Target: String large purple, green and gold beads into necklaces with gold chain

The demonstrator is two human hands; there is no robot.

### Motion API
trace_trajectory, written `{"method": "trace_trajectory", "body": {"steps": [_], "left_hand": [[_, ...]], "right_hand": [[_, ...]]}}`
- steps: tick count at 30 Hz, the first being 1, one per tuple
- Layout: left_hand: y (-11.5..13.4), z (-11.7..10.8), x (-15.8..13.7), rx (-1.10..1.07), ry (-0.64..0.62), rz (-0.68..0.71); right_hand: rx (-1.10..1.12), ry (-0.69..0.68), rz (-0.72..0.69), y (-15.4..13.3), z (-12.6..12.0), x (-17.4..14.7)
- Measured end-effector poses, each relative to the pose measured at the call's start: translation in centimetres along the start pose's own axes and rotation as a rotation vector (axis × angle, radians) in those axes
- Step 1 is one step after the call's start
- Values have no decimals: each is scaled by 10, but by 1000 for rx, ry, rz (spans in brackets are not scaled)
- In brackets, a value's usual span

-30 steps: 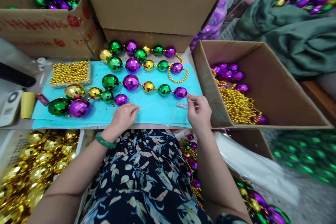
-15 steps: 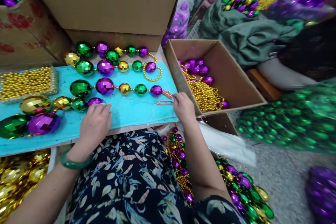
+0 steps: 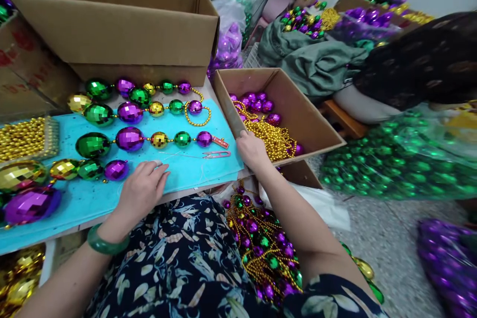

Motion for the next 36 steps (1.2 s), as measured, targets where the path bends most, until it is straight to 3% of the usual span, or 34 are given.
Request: {"method": "trace_trajectory", "body": {"steps": [6, 17, 21, 25, 28, 32, 36], "left_hand": [[-11, 11, -11, -38, -38, -28], [-18, 23, -17, -74, -103, -80], [-12, 27, -14, -81, -113, -68], [-6, 23, -11, -120, -94, -50], [-8, 18, -12, -175, -72, -60], [-9, 15, -15, -265, -52, -80], [-2, 11, -11, -419, -59, -73]], "right_hand": [[-3, 34, -69, 5, -9, -6], [56, -80, -75, 14, -9, -11], [120, -101, -79, 4, -17, -7], [284, -66, -195, -3, -59, -27], [480, 12, -240, 15, -108, -58], [663, 195, -266, 45, -161, -96], [937, 428, -314, 57, -192, -121]]}}
Point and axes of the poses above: each hand's wrist, its own x-axis towards the middle knuckle, its own z-axis out of the palm, y = z × x, the point moved 10 cm from there along x, towards the middle knuckle, and after that the axes turned 10 degrees about -y, right-handed, at the moved point
